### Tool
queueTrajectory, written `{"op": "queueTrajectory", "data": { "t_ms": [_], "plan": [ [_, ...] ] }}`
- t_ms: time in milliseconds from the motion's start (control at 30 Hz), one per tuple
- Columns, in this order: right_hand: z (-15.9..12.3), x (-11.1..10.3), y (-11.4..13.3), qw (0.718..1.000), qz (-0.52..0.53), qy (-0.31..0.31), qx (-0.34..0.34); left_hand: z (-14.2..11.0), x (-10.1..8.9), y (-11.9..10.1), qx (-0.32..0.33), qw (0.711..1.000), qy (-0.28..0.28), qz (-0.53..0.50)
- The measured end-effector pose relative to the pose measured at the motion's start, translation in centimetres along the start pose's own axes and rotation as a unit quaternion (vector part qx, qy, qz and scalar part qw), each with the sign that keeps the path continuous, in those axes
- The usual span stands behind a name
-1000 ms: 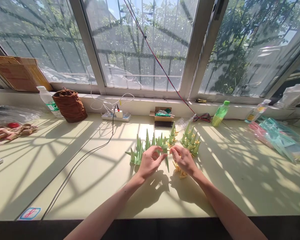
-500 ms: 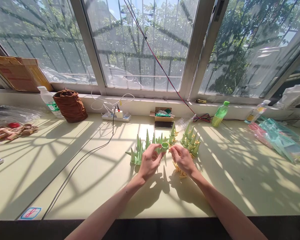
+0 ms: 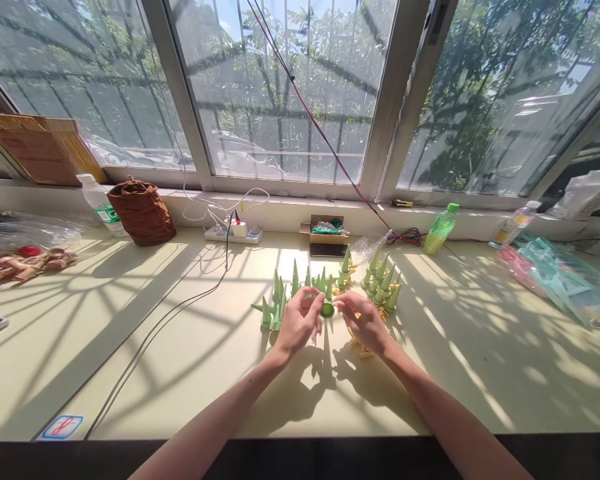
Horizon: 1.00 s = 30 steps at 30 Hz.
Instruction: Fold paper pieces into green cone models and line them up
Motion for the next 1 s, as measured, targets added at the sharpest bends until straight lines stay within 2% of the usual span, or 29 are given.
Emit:
{"op": "queueTrajectory", "data": {
  "t_ms": [333, 500, 633, 800, 1000],
  "plan": [
    [0.07, -0.48, 0.3, 0.999, -0.031, 0.01, 0.042, -0.06, 0.08, 0.0, 0.017, 1.0, 0.018, 0.019],
    [0.13, -0.47, -0.2, 0.997, -0.027, 0.016, 0.065, -0.15, 0.23, -0.04, 0.026, 0.996, 0.028, 0.079],
    [0.17, -0.56, -0.16, 0.997, -0.013, 0.023, 0.079, -0.3, 0.5, -0.11, 0.064, 0.988, 0.031, 0.134],
    [0.21, -0.53, 0.0, 0.996, -0.001, 0.007, 0.092, -0.28, 0.6, -0.05, 0.084, 0.985, 0.015, 0.149],
    [-0.06, -0.57, -0.42, 0.995, 0.039, -0.04, 0.087, -0.15, 0.06, -0.1, 0.053, 0.99, -0.038, 0.129]
  ]
}}
Point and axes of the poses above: each hand's wrist, its own z-axis towards the middle knuckle, its own x-axis out of the palm, y = z × x, the point moved 4 cm from there along z, towards the middle knuckle, and after that the axes turned 11 degrees about y, right-handed, at the moved point
